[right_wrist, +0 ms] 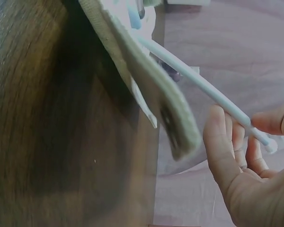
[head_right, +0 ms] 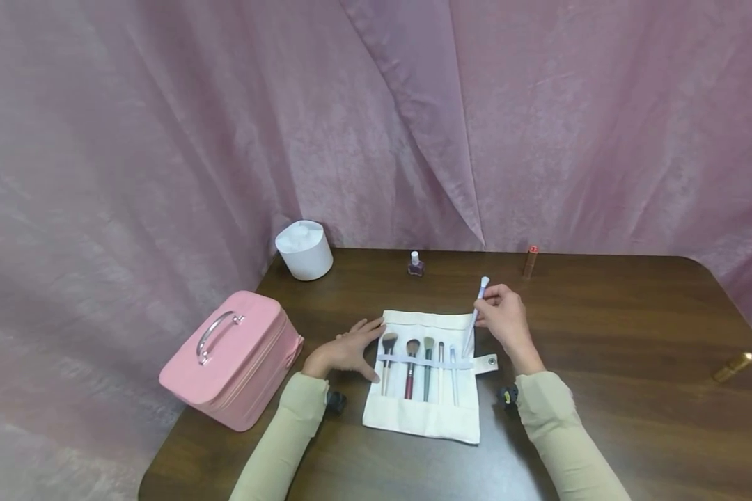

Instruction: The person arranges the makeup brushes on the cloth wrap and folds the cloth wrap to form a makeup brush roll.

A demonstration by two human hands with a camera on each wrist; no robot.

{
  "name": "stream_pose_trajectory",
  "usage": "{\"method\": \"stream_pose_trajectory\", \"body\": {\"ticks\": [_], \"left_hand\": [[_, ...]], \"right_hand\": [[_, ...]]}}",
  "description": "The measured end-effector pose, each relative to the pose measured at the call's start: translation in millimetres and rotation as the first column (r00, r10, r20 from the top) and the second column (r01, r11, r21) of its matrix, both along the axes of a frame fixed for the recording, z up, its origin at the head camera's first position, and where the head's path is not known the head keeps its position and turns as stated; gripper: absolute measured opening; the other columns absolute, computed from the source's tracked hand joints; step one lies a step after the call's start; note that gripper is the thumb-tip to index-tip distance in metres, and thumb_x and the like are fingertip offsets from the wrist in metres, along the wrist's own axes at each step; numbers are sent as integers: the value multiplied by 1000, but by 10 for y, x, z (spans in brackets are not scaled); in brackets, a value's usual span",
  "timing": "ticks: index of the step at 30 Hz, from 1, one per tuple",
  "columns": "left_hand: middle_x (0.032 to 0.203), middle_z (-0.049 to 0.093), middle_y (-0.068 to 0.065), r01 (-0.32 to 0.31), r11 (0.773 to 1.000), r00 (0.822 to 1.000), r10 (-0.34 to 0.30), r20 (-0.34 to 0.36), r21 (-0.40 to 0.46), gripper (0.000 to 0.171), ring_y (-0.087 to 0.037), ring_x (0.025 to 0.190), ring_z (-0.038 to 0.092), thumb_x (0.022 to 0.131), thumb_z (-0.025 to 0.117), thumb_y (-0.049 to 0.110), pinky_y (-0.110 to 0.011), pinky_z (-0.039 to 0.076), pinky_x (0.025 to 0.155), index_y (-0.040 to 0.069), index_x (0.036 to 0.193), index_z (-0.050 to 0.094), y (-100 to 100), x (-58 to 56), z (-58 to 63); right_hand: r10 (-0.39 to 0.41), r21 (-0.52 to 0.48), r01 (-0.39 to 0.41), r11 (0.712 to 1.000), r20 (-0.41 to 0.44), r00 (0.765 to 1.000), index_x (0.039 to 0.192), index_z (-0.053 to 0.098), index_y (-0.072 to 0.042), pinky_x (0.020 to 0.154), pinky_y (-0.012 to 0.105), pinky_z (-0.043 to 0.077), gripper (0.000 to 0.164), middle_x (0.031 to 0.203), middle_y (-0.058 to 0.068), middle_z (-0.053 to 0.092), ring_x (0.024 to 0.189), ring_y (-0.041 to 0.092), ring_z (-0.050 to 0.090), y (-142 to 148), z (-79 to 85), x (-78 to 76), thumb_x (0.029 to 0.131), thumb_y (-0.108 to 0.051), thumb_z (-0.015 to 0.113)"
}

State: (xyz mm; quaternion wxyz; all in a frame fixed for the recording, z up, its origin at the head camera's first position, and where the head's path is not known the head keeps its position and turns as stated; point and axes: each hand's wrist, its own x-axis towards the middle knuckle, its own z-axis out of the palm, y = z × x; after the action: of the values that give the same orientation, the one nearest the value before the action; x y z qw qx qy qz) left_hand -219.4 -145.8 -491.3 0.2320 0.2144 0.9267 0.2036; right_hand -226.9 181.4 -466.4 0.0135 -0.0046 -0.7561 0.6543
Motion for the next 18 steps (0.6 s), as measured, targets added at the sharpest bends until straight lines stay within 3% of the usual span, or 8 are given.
{"method": "stream_pose_trajectory", "body": {"ticks": [10,18], "left_hand": [[169,11,1,5,1000,1000,-5,6,6,107,-32,154,4,76,90,30,-72,15,111,12,161,27,8,22,24],[169,12,0,-2,1000,1000,2,14,7,107,-32,154,4,76,90,30,-72,14,112,12,161,28,-1,11,36]], "right_hand": [[75,91,-79,993,44,996,109,50,13,62,28,58,18,86,18,62,66,15,64,-49,-33,22,93,3,52],[118,118,-126,985,75,990,109,49,14,62,29,58,20,83,14,62,63,14,61,-84,-39,25,92,3,50]]}}
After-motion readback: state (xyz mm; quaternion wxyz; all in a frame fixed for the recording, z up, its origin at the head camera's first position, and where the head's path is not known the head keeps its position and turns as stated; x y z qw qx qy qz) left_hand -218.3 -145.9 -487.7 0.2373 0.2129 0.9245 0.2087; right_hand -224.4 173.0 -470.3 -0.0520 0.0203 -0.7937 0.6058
